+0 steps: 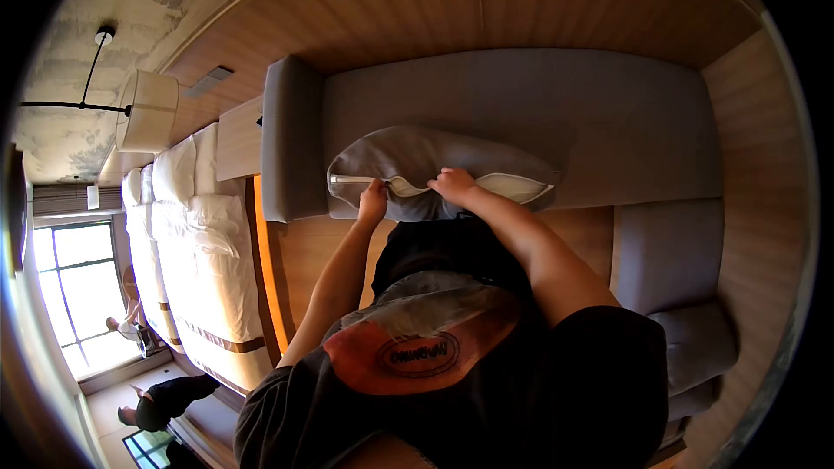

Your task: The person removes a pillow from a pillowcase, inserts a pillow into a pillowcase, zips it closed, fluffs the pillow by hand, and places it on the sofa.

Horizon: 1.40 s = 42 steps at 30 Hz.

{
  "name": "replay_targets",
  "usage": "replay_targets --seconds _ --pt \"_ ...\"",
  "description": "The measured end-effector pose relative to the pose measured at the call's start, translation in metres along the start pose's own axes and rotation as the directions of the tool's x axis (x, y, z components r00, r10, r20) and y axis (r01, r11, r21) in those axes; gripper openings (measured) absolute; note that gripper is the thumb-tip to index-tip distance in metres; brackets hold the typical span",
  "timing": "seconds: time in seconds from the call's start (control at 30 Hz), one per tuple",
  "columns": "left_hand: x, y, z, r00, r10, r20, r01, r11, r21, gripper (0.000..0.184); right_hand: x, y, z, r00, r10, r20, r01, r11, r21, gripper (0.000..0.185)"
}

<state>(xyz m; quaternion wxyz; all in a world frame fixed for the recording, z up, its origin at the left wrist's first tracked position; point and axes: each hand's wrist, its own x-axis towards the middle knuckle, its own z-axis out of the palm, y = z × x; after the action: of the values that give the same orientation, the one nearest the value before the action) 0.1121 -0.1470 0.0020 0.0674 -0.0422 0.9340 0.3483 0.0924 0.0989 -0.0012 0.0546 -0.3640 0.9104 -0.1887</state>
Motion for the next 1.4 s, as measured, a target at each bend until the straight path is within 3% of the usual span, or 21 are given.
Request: replay_targets --seconds 0.23,0.33,0.53,0.63,0.73,0.83,0.87,0.97,1.03,1.13,1.23,1.37,1.4 --pt "0.007 -0.006 -0.005 0.985 -0.016 0.171 0.019 1.0 -0.017 0.014 0.003 0.003 -0.002 1.0 -0.011 0.014 0.011 1.0 -0.015 0.018" --pt "0.011 -0.012 -0.004 0.984 0.094 0.154 -0.091 0.995 -0.026 0.014 0.006 0.005 -0.003 0.999 0.0 0.042 0.0 1.0 0.005 0.018" --pt "0.022 -0.01 -0.012 0.913 0.149 0.38 -0.127 0.989 -0.081 0.014 0.008 0.009 -0.005 0.992 0.033 0.124 -0.038 0.999 0.039 0.018" --pt "0.02 0.001 -0.02 0.873 0.015 0.488 0.05 0.991 -0.121 0.012 0.019 0.004 -0.016 0.997 -0.08 -0.021 0.083 0.979 0.188 0.025" --pt "0.016 -0.003 -0.022 0.91 0.047 0.412 0.018 0.988 -0.151 0.013 0.043 -0.028 -0.019 0.967 -0.151 -0.203 0.219 0.902 0.372 0.033" --pt "0.021 -0.022 -0.019 0.92 0.315 0.234 -0.363 0.91 0.203 0.016 0.075 -0.056 -0.01 0.973 -0.207 -0.1 0.225 0.947 0.229 0.037" --pt "0.023 -0.039 -0.011 0.945 0.225 0.24 -0.284 0.925 0.252 0.02 0.083 -0.062 -0.005 0.987 -0.158 -0.033 0.161 0.963 0.216 0.035" --pt "0.007 -0.004 -0.027 0.992 0.059 0.109 -0.095 0.927 0.364 0.019 0.106 -0.068 0.01 0.988 0.008 0.156 -0.034 0.986 0.164 0.031" --pt "0.007 -0.008 -0.026 0.993 -0.006 0.119 -0.034 0.944 0.328 0.018 0.115 -0.073 0.002 0.95 0.127 0.286 -0.174 0.974 0.146 0.028" --pt "0.012 -0.014 -0.027 0.986 -0.043 0.161 -0.008 0.953 0.304 0.023 0.122 -0.068 0.01 0.976 0.015 0.215 -0.05 0.986 0.157 0.027" --pt "0.02 -0.017 -0.031 0.981 -0.029 0.19 -0.027 0.958 0.285 0.023 0.13 -0.065 0.017 0.957 0.035 0.288 -0.075 0.989 0.127 0.022" --pt "0.022 -0.015 -0.04 0.961 0.083 0.264 -0.121 0.984 0.131 0.025 0.121 -0.058 0.02 0.974 0.154 0.167 -0.203 0.922 0.331 0.011" --pt "0.024 -0.018 -0.039 0.972 0.124 0.199 -0.144 0.986 0.089 0.027 0.121 -0.056 0.021 0.971 0.183 0.152 -0.226 0.908 0.352 0.009"
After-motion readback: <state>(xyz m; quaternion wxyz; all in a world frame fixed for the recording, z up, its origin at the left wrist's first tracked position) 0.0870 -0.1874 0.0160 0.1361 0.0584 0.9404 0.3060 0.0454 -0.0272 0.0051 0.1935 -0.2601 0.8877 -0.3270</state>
